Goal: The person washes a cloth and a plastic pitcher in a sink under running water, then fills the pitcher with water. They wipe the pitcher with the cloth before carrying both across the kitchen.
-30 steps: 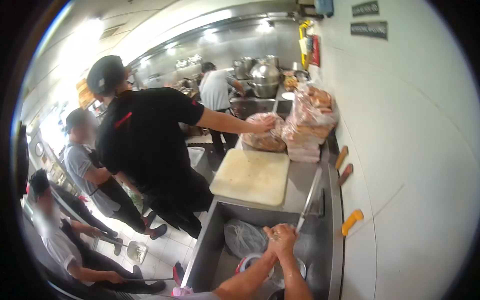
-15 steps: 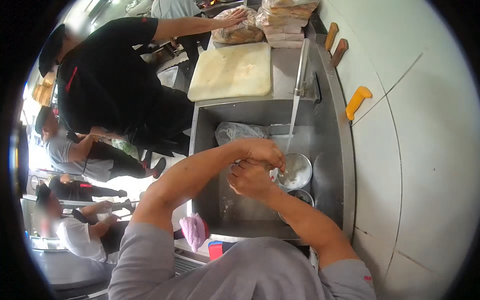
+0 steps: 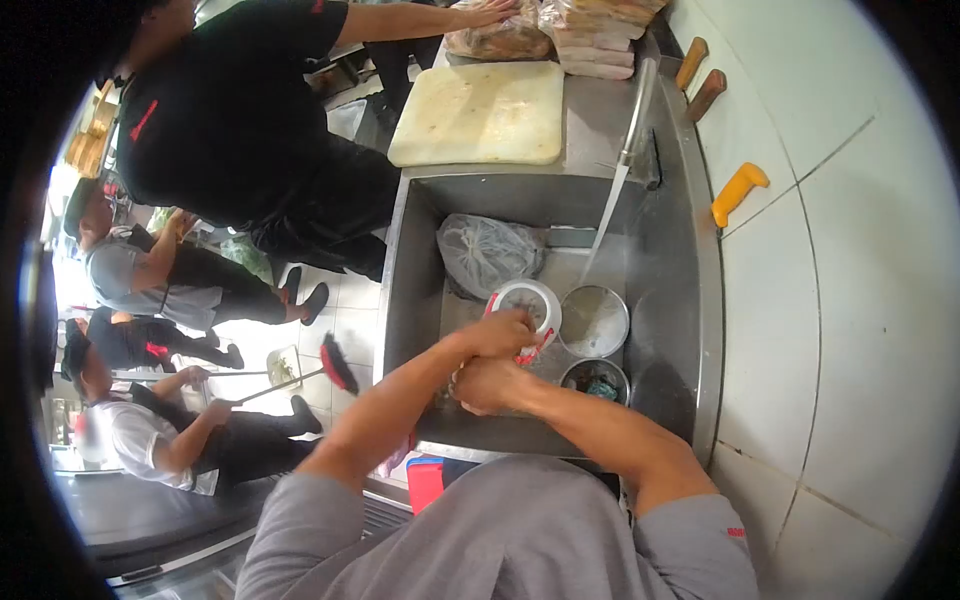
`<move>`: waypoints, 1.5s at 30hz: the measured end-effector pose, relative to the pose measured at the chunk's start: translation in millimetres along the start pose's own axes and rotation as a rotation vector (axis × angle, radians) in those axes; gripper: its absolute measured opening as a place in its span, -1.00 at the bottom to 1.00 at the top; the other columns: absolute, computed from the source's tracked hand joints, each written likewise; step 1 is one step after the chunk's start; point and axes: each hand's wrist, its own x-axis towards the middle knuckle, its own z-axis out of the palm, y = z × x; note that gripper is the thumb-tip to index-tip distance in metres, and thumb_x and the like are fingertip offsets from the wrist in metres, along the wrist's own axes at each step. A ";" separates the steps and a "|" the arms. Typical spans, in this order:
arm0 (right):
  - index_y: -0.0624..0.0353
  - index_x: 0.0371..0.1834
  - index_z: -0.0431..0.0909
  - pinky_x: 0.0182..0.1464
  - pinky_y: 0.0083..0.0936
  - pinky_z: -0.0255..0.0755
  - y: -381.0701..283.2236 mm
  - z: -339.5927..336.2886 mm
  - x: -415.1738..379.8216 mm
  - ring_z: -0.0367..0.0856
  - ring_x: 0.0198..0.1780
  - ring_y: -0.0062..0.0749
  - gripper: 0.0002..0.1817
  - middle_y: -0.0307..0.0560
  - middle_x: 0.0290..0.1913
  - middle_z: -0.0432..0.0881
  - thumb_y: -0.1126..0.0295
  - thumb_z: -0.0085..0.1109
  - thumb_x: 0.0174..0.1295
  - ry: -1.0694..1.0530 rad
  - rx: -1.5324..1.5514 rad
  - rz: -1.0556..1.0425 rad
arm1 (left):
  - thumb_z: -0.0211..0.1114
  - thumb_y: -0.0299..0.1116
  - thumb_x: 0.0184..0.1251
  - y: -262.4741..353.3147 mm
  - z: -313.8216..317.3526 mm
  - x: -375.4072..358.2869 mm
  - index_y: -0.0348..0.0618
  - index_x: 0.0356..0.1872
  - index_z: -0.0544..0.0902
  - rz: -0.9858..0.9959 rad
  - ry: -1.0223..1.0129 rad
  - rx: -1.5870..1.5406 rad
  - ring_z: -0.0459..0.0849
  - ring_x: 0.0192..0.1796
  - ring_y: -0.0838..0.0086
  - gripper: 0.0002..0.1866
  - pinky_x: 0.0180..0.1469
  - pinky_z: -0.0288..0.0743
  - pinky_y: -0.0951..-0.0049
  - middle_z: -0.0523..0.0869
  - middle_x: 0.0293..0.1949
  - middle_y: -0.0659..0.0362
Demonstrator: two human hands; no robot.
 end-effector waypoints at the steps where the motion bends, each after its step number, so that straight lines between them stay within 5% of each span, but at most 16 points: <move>1: 0.16 -0.56 0.66 -0.22 -0.07 0.50 -15.0 -39.9 -4.4 0.67 -0.37 -0.13 -0.82 -0.02 -0.35 0.70 0.33 0.14 0.06 0.027 0.121 0.163 | 0.22 -0.02 0.29 -8.8 0.2 -11.6 -0.24 0.16 0.51 0.065 0.015 -0.406 0.57 0.21 0.19 -0.44 0.24 0.39 0.23 0.58 0.13 -0.17; 3: 0.17 -0.38 0.72 -0.21 -0.24 0.53 7.0 -38.9 -10.3 0.68 -0.34 -0.18 -0.72 -0.06 -0.27 0.74 0.19 0.17 0.20 0.397 0.686 0.177 | 0.21 0.11 0.32 -32.0 1.2 -47.1 -0.20 0.39 0.28 0.200 0.113 -1.237 0.45 0.32 0.23 -0.23 0.32 0.31 0.30 0.45 0.28 -0.15; 4: 0.19 -0.21 0.70 -0.20 -0.38 0.53 3.6 -58.6 -14.7 0.70 -0.28 -0.29 -0.69 -0.03 -0.24 0.73 0.16 0.14 0.30 0.495 0.673 0.430 | 0.22 0.14 0.30 -30.4 4.7 -61.7 -0.21 0.44 0.15 0.300 0.155 -1.168 0.38 0.36 0.22 -0.14 0.36 0.26 0.31 0.38 0.33 -0.12; 5: 0.22 -0.16 0.65 -0.19 -0.45 0.51 30.5 -42.7 -16.6 0.67 -0.25 -0.41 -0.71 -0.05 -0.25 0.72 0.21 0.11 0.36 0.656 0.409 0.276 | 0.24 0.17 0.28 -18.3 12.3 -71.1 -0.21 0.48 0.02 0.385 0.202 -1.097 0.32 0.40 0.22 -0.05 0.39 0.21 0.32 0.31 0.37 -0.10; 6: 0.21 -0.19 0.65 -0.11 -0.51 0.47 14.2 -75.1 -18.5 0.62 -0.17 -0.48 -0.69 -0.08 -0.23 0.70 0.16 0.14 0.35 0.630 1.011 0.509 | 0.28 0.14 0.27 -4.6 16.7 -84.3 -0.21 0.46 0.06 0.335 0.284 -0.803 0.32 0.39 0.23 -0.07 0.39 0.21 0.30 0.34 0.34 -0.11; 10: 0.18 -0.18 0.61 -0.13 -0.48 0.46 12.0 -85.8 -10.0 0.61 -0.23 -0.43 -0.73 -0.15 -0.29 0.67 0.19 0.14 0.34 0.624 1.364 0.567 | 0.35 -0.13 0.25 8.5 37.4 -102.4 -0.12 0.43 0.14 0.392 0.663 -0.601 0.50 0.24 0.19 -0.19 0.30 0.33 0.26 0.49 0.19 -0.14; 11: 0.20 -0.14 0.61 -0.10 -0.46 0.46 26.7 -71.7 -18.6 0.63 -0.19 -0.37 -0.73 -0.09 -0.26 0.68 0.21 0.15 0.34 0.535 1.367 0.592 | 0.34 -0.18 0.25 15.3 34.7 -126.5 -0.10 0.43 0.15 0.314 0.691 -0.612 0.53 0.20 0.20 -0.21 0.26 0.37 0.26 0.52 0.15 -0.13; 14: 0.25 -0.04 0.60 -0.01 -0.41 0.46 128.1 24.6 -76.1 0.67 -0.10 -0.20 -0.70 0.07 -0.17 0.70 0.26 0.18 0.31 -0.002 0.325 0.658 | 0.31 -0.28 0.24 18.9 22.9 -211.9 -0.11 0.41 0.21 0.070 0.750 -0.675 0.61 0.12 0.26 -0.28 0.16 0.48 0.27 0.59 0.08 -0.07; 17: 0.26 0.11 0.55 0.08 -0.43 0.43 84.6 0.8 -84.7 0.66 0.01 -0.18 -0.63 0.15 -0.10 0.69 0.31 0.19 0.30 0.091 0.577 0.806 | 0.31 -0.35 0.19 7.6 9.7 -297.1 -0.13 0.40 0.29 -0.134 0.942 -0.577 0.65 0.05 0.35 -0.30 0.13 0.51 0.33 0.65 0.02 0.04; 21: 0.29 0.18 0.51 0.13 -0.44 0.42 26.4 -48.0 -53.7 0.63 0.10 -0.20 -0.59 0.15 0.00 0.68 0.34 0.18 0.31 0.080 0.603 0.526 | 0.42 -0.34 0.06 -0.9 8.3 -338.1 -0.05 0.32 0.46 -0.309 0.995 -0.004 0.66 0.00 0.18 -0.31 0.17 0.45 0.19 0.68 -0.01 0.07; 24: 0.37 0.18 0.49 0.17 -0.43 0.39 -18.2 -94.4 -29.8 0.58 0.18 -0.24 -0.56 0.17 0.08 0.64 0.34 0.17 0.31 0.129 0.810 0.411 | 0.50 -0.11 -0.02 -32.1 35.3 -302.5 0.46 0.31 0.43 -0.397 0.803 0.416 0.36 0.32 0.11 -0.24 0.28 0.13 -0.26 0.47 0.23 0.06; 29: 0.41 0.11 0.50 0.12 -0.42 0.38 -93.9 -171.4 -9.0 0.55 0.13 -0.25 -0.58 0.18 0.07 0.61 0.31 0.18 0.31 0.233 1.439 -0.200 | 0.54 -0.04 -0.12 -115.6 87.7 -269.7 0.55 0.34 0.36 -0.412 0.802 0.347 0.33 0.32 -0.06 -0.14 0.19 0.21 -0.33 0.30 0.35 -0.01; 33: 0.42 0.05 0.52 0.05 -0.42 0.39 -132.9 -191.2 18.7 0.55 0.06 -0.25 -0.61 0.17 0.03 0.60 0.31 0.19 0.31 0.089 1.892 -0.632 | 0.55 -0.01 -0.13 -116.6 91.3 -271.9 0.43 0.32 0.41 -0.354 0.869 0.419 0.33 0.32 -0.05 -0.15 0.20 0.24 -0.26 0.31 0.33 -0.05; 37: 0.42 -0.02 0.54 -0.03 -0.43 0.39 -142.6 -199.6 30.1 0.54 -0.02 -0.25 -0.64 0.16 -0.02 0.59 0.30 0.20 0.30 0.111 2.054 -0.753 | 0.60 0.01 -0.17 -96.2 65.8 -283.2 -0.14 0.35 0.30 -0.232 0.855 0.334 0.15 0.42 -0.18 0.01 0.41 0.13 -0.09 0.20 0.37 -0.23; 38: 0.43 -0.03 0.54 -0.05 -0.43 0.39 -142.3 -201.0 31.6 0.54 -0.04 -0.25 -0.64 0.16 -0.03 0.59 0.30 0.20 0.30 0.150 2.048 -0.754 | 0.62 0.00 -0.18 -119.5 92.6 -279.7 -0.23 0.37 0.26 -0.269 1.160 0.088 0.16 0.43 -0.14 0.07 0.40 0.19 -0.07 0.13 0.40 -0.26; 45: 0.44 -0.15 0.58 -0.18 -0.44 0.40 -149.4 -193.4 15.6 0.53 -0.17 -0.25 -0.66 0.14 -0.10 0.57 0.28 0.22 0.30 0.234 2.151 -0.736 | 0.63 -0.30 -0.24 -111.9 115.0 -247.0 -0.09 0.31 0.39 -0.506 1.212 0.005 0.21 0.41 -0.16 -0.07 0.38 0.23 0.02 0.20 0.37 -0.28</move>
